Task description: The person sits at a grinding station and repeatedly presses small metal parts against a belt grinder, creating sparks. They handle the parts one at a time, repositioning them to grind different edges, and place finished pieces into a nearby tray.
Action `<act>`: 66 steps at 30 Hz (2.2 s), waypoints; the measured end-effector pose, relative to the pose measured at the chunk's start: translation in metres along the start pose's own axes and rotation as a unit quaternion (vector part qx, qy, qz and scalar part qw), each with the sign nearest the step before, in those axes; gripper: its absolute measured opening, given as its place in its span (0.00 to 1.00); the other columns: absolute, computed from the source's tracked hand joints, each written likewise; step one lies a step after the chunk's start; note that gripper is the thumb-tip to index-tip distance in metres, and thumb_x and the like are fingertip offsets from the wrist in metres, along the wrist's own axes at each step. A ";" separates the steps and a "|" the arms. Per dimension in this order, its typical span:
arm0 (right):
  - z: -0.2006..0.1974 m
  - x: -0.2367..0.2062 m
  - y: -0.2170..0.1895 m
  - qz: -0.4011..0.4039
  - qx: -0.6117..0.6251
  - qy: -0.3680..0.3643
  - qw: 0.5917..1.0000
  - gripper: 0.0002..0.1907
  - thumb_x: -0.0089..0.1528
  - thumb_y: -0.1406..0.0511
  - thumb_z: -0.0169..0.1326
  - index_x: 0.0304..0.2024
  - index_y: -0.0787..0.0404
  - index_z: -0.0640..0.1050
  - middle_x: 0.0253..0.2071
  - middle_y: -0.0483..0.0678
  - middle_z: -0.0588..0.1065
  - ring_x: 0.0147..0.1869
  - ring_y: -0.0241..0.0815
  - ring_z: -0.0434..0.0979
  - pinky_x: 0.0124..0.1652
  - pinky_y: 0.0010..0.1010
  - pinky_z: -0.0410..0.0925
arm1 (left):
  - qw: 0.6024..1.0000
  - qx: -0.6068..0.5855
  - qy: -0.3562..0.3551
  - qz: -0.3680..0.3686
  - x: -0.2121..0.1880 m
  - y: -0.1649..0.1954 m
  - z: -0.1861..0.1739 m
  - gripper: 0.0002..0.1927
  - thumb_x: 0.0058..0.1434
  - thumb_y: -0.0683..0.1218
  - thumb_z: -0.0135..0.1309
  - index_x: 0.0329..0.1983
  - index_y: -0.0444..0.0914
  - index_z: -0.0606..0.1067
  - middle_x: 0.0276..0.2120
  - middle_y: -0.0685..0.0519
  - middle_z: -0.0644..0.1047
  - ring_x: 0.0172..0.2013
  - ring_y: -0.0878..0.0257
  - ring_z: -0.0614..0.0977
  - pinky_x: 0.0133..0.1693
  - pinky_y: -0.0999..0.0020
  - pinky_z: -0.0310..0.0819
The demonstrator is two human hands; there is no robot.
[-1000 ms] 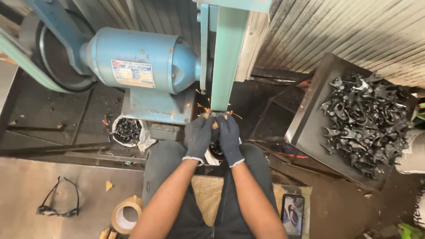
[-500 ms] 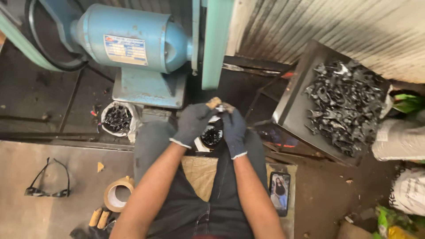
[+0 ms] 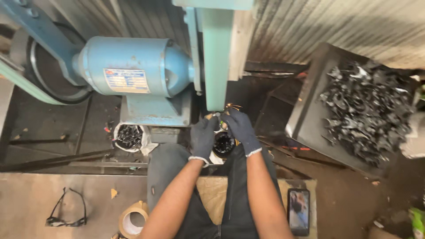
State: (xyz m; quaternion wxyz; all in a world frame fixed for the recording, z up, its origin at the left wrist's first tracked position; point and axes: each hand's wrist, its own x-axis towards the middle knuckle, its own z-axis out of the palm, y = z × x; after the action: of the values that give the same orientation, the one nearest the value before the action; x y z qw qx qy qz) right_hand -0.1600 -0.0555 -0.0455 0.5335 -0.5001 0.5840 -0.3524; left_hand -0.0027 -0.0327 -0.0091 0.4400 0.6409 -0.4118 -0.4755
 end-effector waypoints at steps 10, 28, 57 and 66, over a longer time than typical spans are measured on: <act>0.065 -0.011 0.018 -0.075 0.137 0.113 0.981 0.11 0.66 0.64 0.51 0.46 0.66 0.78 0.38 0.47 0.78 0.42 0.35 0.73 0.43 0.31 0.68 | 0.987 0.151 0.023 0.044 0.022 -0.020 -0.010 0.19 0.65 0.53 0.52 0.31 0.32 0.80 0.26 0.41 0.80 0.29 0.49 0.83 0.35 0.54 0.72; 0.030 -0.035 0.013 -0.190 -0.166 0.223 0.942 0.11 0.70 0.61 0.53 0.40 0.64 0.78 0.37 0.56 0.76 0.41 0.55 0.76 0.42 0.41 0.68 | 0.984 0.160 -0.078 0.018 -0.001 0.011 -0.003 0.20 0.66 0.54 0.53 0.37 0.32 0.80 0.28 0.39 0.81 0.32 0.47 0.83 0.37 0.57 0.73; 0.029 0.002 0.019 -0.148 -0.005 0.080 0.986 0.11 0.67 0.63 0.50 0.41 0.67 0.77 0.33 0.49 0.78 0.36 0.37 0.78 0.39 0.32 0.69 | 0.962 0.257 -0.033 0.081 0.012 -0.009 -0.016 0.19 0.67 0.55 0.45 0.42 0.38 0.79 0.36 0.37 0.80 0.39 0.38 0.81 0.40 0.47 0.72; 0.031 -0.022 0.009 -0.092 0.069 0.110 0.987 0.09 0.66 0.65 0.52 0.39 0.67 0.76 0.30 0.46 0.76 0.34 0.34 0.73 0.35 0.31 0.67 | 0.967 0.229 -0.050 0.097 -0.001 -0.001 -0.015 0.20 0.69 0.55 0.47 0.40 0.34 0.79 0.36 0.37 0.80 0.40 0.39 0.81 0.41 0.49 0.72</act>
State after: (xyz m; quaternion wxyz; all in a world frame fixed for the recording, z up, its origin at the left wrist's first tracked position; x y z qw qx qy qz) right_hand -0.1334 -0.0286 -0.0534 0.4645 -0.4720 0.5651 -0.4921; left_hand 0.0115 -0.0292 -0.0080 0.3040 0.6570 -0.5912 -0.3555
